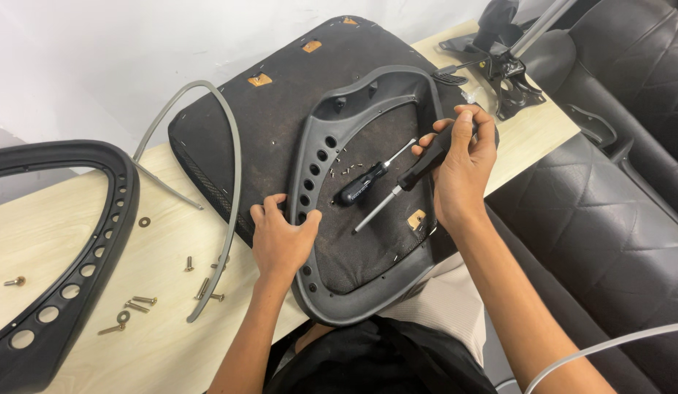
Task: The person uses a screwdriver to fasten screws into a black plastic frame attached to a padded seat base. They repeatedly insert and tighten screws at multiple locations along the frame edge while holding the frame steady with the other hand.
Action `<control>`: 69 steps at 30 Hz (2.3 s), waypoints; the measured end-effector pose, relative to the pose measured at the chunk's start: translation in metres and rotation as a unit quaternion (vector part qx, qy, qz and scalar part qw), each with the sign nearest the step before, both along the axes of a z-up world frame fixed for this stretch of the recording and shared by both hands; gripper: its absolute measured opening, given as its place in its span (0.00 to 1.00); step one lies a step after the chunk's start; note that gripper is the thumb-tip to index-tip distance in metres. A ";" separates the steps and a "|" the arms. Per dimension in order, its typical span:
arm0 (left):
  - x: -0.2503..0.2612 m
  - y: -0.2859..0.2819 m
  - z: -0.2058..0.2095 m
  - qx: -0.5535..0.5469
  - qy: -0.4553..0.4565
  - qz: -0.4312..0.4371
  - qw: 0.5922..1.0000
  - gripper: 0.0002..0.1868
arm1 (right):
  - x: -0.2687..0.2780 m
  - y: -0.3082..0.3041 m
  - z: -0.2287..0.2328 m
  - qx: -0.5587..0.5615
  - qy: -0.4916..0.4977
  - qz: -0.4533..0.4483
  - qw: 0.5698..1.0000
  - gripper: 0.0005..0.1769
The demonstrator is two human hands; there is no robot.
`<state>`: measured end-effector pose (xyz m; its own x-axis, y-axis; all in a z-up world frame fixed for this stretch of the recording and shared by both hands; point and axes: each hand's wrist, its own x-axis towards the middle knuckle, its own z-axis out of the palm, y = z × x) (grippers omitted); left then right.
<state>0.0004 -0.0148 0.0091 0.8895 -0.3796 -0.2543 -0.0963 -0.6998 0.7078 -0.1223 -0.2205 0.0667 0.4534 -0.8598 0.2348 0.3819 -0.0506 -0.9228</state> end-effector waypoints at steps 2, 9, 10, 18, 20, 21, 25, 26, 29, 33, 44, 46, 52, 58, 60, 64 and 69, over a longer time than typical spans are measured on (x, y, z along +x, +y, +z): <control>-0.001 -0.001 0.001 0.000 0.001 0.002 1.000 0.40 | 0.001 0.002 -0.001 0.014 -0.017 -0.007 1.000 0.14; 0.001 -0.002 0.002 0.035 0.047 -0.008 0.998 0.42 | 0.009 0.029 0.003 0.031 -0.054 0.005 0.998 0.11; 0.002 -0.001 0.001 0.040 0.028 -0.035 0.998 0.44 | 0.009 0.032 0.005 0.050 -0.058 0.013 0.997 0.10; 0.014 0.012 -0.003 0.055 0.036 -0.150 0.987 0.56 | 0.009 0.045 0.023 0.192 -0.109 0.076 0.972 0.18; 0.014 0.011 -0.003 0.059 0.041 -0.149 0.986 0.56 | 0.009 0.047 0.024 0.177 -0.110 0.067 0.976 0.19; 0.014 0.011 -0.003 0.062 0.043 -0.149 0.986 0.56 | 0.009 0.049 0.023 0.170 -0.111 0.063 0.977 0.20; 0.013 0.012 -0.004 0.054 0.033 -0.138 0.988 0.56 | 0.010 0.053 0.021 0.168 -0.108 0.073 0.977 0.21; 0.013 0.013 -0.004 0.048 0.031 -0.133 0.989 0.56 | 0.011 0.053 0.020 0.171 -0.112 0.080 0.976 0.21; 0.011 0.013 -0.005 0.040 0.035 -0.127 0.990 0.56 | 0.014 0.056 0.022 0.171 -0.116 0.081 0.975 0.19; 0.011 0.013 -0.003 0.036 0.033 -0.123 0.991 0.56 | 0.019 0.062 0.023 0.144 -0.099 0.074 0.982 0.19; 0.012 0.011 0.000 0.033 0.052 -0.114 0.992 0.56 | 0.022 0.066 0.027 0.127 -0.091 0.092 0.983 0.19; 0.012 0.012 -0.002 0.033 0.050 -0.115 0.991 0.56 | 0.024 0.066 0.028 0.121 -0.078 0.105 0.984 0.19; 0.013 0.014 -0.006 0.012 0.072 -0.100 0.992 0.49 | 0.028 0.061 0.036 0.078 -0.049 0.224 0.970 0.20; 0.017 0.009 -0.012 -0.035 0.081 -0.067 0.994 0.37 | 0.044 0.046 0.045 0.057 -0.038 0.372 0.926 0.20; 0.013 0.008 -0.011 -0.022 0.051 -0.071 0.996 0.36 | 0.051 0.047 0.047 0.045 -0.031 0.415 0.908 0.20; 0.009 0.008 -0.009 -0.001 0.063 -0.070 0.996 0.34 | 0.059 0.063 0.050 0.040 0.014 0.373 0.927 0.13; 0.009 0.007 -0.008 0.005 0.047 -0.068 0.997 0.34 | 0.073 0.085 0.057 0.020 -0.061 0.198 0.978 0.17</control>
